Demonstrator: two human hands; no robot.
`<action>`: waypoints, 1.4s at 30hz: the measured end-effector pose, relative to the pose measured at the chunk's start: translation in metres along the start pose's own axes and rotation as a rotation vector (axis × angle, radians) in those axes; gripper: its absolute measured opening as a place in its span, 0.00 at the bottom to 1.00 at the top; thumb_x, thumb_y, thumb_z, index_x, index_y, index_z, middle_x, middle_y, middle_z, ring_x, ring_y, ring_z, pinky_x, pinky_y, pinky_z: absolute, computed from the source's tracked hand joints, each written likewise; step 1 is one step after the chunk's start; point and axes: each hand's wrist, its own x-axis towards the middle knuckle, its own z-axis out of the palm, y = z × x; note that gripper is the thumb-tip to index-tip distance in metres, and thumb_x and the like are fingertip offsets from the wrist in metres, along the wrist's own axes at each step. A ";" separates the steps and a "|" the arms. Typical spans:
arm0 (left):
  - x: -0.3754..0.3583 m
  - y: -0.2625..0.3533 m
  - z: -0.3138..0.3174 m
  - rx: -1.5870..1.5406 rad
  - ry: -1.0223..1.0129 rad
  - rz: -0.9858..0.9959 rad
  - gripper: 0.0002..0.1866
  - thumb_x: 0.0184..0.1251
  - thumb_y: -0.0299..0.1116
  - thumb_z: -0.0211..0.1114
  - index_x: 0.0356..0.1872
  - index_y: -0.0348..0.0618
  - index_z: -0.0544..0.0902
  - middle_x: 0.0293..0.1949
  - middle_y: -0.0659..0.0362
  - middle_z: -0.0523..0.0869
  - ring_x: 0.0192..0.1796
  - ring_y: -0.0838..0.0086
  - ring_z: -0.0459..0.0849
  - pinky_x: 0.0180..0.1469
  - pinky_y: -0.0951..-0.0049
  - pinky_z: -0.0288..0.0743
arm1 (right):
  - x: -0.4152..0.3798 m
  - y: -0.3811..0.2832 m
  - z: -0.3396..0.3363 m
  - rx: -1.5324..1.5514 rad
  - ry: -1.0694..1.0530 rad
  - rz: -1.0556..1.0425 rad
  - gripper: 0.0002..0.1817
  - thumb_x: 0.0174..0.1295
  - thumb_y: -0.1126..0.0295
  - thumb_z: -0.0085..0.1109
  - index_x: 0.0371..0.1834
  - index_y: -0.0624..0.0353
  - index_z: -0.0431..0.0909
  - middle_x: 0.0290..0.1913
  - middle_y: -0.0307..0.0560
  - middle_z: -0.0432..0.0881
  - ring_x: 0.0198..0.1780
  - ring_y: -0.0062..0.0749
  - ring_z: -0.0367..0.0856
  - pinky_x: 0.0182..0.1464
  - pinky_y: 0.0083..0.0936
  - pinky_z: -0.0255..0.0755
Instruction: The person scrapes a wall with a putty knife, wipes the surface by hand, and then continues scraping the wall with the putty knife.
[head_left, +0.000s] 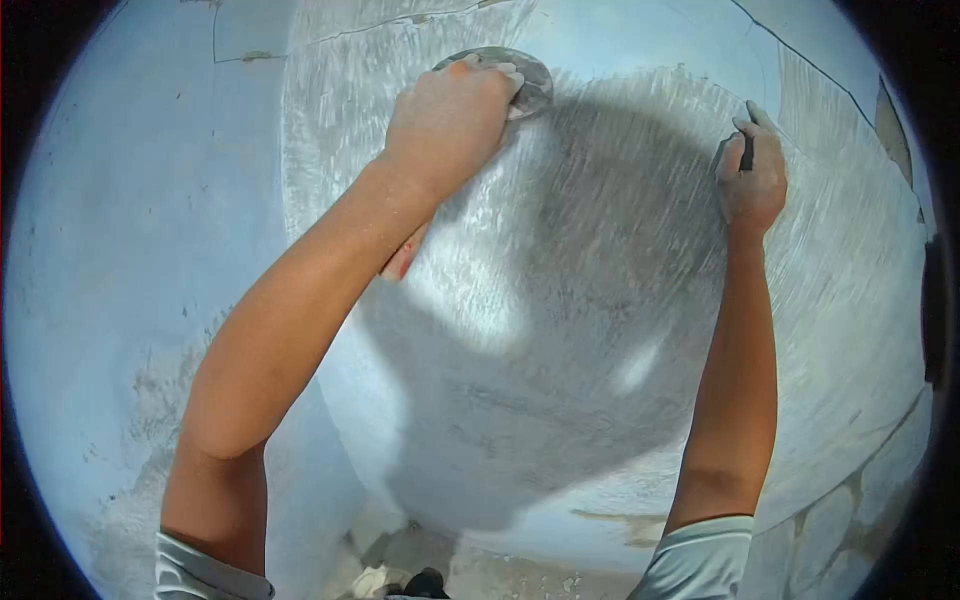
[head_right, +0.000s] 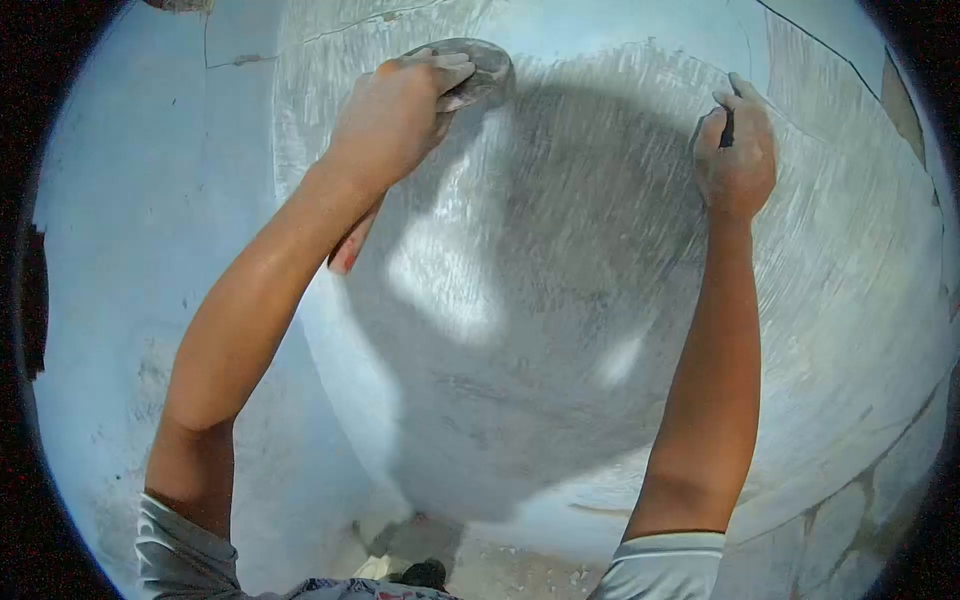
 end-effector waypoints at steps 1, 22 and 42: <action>-0.008 -0.007 0.004 -0.046 0.035 0.005 0.18 0.66 0.31 0.74 0.57 0.51 0.92 0.54 0.54 0.93 0.48 0.52 0.94 0.52 0.53 0.90 | 0.002 0.000 -0.001 0.007 0.004 -0.011 0.11 0.70 0.72 0.62 0.51 0.56 0.89 0.63 0.47 0.91 0.60 0.42 0.91 0.64 0.38 0.83; 0.020 -0.011 0.020 -0.040 0.128 -0.119 0.24 0.64 0.34 0.76 0.63 0.57 0.90 0.62 0.54 0.91 0.49 0.51 0.94 0.57 0.55 0.89 | 0.005 -0.004 -0.001 0.010 0.027 -0.009 0.11 0.70 0.70 0.60 0.49 0.59 0.89 0.63 0.48 0.91 0.60 0.43 0.91 0.63 0.38 0.84; -0.037 -0.015 0.030 -0.032 0.168 0.008 0.22 0.66 0.31 0.75 0.62 0.60 0.91 0.59 0.57 0.92 0.53 0.55 0.93 0.58 0.56 0.89 | 0.004 -0.007 -0.001 0.002 0.017 0.036 0.12 0.70 0.68 0.61 0.51 0.53 0.89 0.65 0.42 0.90 0.60 0.43 0.90 0.64 0.39 0.82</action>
